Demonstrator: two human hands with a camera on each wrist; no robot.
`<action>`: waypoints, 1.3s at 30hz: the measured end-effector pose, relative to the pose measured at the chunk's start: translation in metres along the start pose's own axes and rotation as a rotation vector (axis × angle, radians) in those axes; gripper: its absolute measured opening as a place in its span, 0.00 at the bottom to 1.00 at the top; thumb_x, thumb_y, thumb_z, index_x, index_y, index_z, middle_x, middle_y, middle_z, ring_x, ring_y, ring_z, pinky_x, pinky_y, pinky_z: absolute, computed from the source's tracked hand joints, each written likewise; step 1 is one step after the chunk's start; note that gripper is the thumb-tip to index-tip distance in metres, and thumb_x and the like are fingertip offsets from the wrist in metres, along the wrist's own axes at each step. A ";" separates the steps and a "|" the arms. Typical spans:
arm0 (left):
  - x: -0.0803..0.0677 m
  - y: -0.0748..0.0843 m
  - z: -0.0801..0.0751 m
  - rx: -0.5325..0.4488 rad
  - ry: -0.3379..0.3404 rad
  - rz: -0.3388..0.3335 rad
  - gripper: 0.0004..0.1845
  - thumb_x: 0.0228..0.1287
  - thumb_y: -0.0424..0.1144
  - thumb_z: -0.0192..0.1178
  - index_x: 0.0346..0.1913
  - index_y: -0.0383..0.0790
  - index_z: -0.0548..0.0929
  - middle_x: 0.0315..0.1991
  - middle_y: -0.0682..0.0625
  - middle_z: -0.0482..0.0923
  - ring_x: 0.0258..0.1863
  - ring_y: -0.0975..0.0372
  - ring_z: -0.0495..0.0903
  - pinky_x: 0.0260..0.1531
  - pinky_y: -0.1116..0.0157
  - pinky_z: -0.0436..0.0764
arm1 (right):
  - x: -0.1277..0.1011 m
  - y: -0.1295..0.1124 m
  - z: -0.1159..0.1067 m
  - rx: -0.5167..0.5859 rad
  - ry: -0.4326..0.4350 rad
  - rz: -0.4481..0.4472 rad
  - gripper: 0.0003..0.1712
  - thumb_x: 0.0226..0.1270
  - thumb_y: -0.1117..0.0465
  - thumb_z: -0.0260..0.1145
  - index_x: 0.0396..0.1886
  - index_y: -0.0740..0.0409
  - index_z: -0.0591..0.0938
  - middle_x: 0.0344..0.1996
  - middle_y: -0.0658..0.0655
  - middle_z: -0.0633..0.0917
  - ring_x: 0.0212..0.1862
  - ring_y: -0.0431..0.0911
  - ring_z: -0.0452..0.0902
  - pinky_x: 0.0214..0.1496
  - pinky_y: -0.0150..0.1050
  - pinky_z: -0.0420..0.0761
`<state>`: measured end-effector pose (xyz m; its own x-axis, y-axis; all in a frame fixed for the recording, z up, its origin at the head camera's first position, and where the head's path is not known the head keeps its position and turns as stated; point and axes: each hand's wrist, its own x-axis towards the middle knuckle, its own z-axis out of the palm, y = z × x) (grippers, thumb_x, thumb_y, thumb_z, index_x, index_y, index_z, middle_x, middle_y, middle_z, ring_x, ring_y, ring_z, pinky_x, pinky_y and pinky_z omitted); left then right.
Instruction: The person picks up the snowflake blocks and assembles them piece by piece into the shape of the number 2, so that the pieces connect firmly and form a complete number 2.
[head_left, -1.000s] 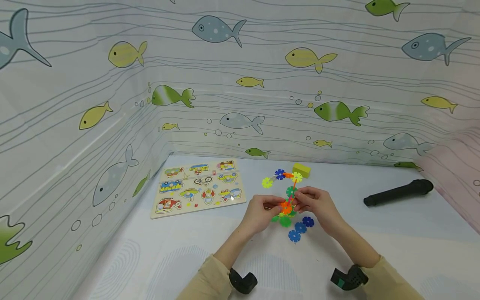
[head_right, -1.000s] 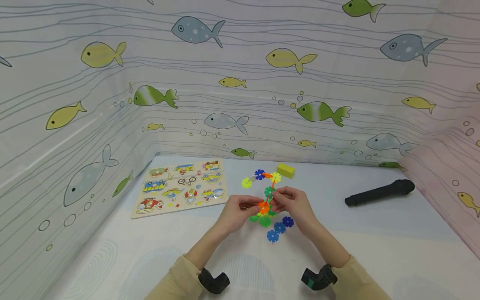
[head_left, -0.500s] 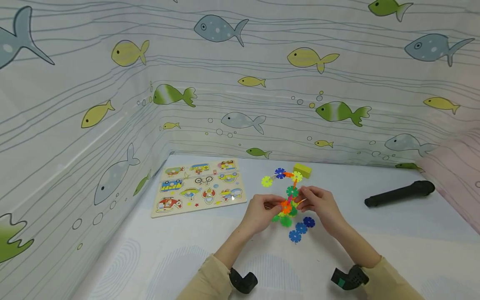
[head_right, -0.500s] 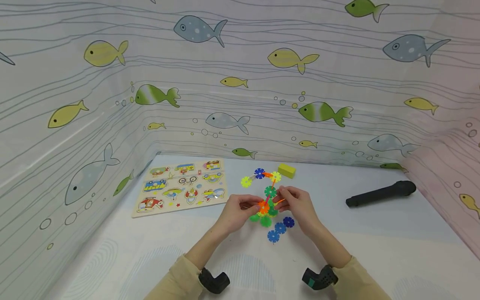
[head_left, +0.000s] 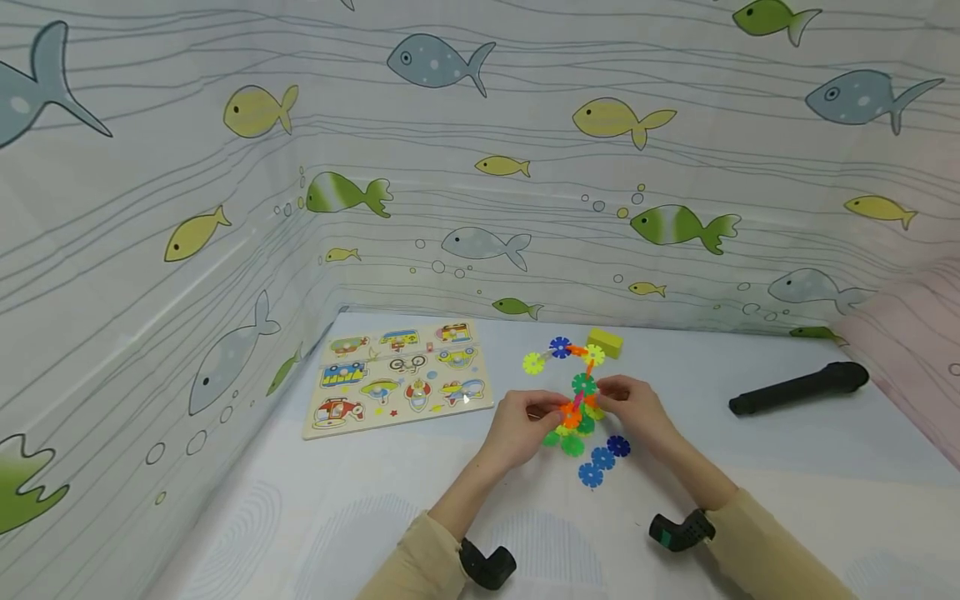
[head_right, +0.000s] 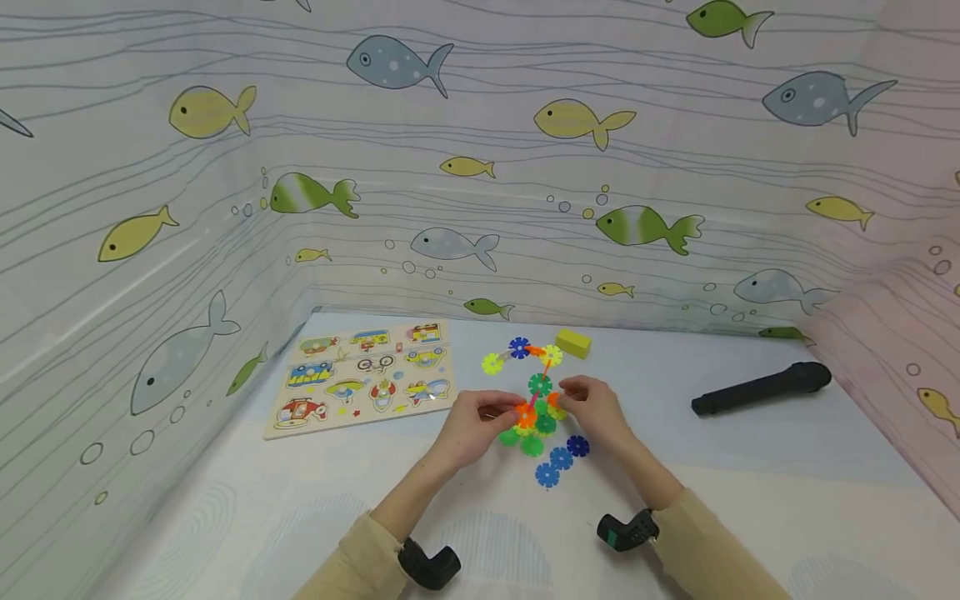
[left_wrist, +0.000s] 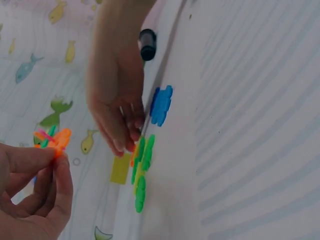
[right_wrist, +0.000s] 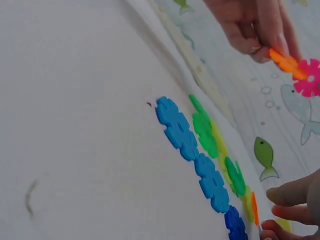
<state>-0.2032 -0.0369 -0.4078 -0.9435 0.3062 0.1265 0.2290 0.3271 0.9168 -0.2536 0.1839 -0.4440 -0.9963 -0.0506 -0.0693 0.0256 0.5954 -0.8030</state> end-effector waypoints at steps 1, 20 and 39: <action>0.000 0.000 0.000 0.000 -0.001 -0.001 0.10 0.71 0.35 0.60 0.51 0.42 0.88 0.40 0.50 0.86 0.38 0.64 0.80 0.40 0.73 0.80 | 0.003 0.002 0.001 -0.037 -0.001 -0.012 0.25 0.73 0.54 0.63 0.63 0.63 0.77 0.55 0.64 0.80 0.56 0.56 0.75 0.60 0.50 0.79; 0.002 -0.002 0.002 0.005 0.006 0.027 0.10 0.69 0.33 0.61 0.49 0.39 0.88 0.39 0.48 0.87 0.37 0.62 0.81 0.37 0.73 0.79 | 0.005 0.016 0.006 -0.172 0.026 -0.159 0.18 0.66 0.60 0.70 0.50 0.64 0.79 0.44 0.61 0.82 0.45 0.52 0.75 0.53 0.48 0.80; 0.002 -0.001 0.001 0.012 0.015 0.021 0.10 0.70 0.33 0.61 0.49 0.40 0.88 0.40 0.48 0.87 0.39 0.62 0.81 0.39 0.73 0.80 | -0.023 0.001 -0.005 0.130 -0.105 -0.151 0.16 0.65 0.57 0.72 0.50 0.59 0.86 0.45 0.57 0.88 0.45 0.48 0.84 0.48 0.33 0.83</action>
<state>-0.2054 -0.0357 -0.4084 -0.9418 0.3001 0.1512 0.2515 0.3311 0.9095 -0.2310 0.1901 -0.4406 -0.9758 -0.2188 0.0019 -0.1063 0.4666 -0.8781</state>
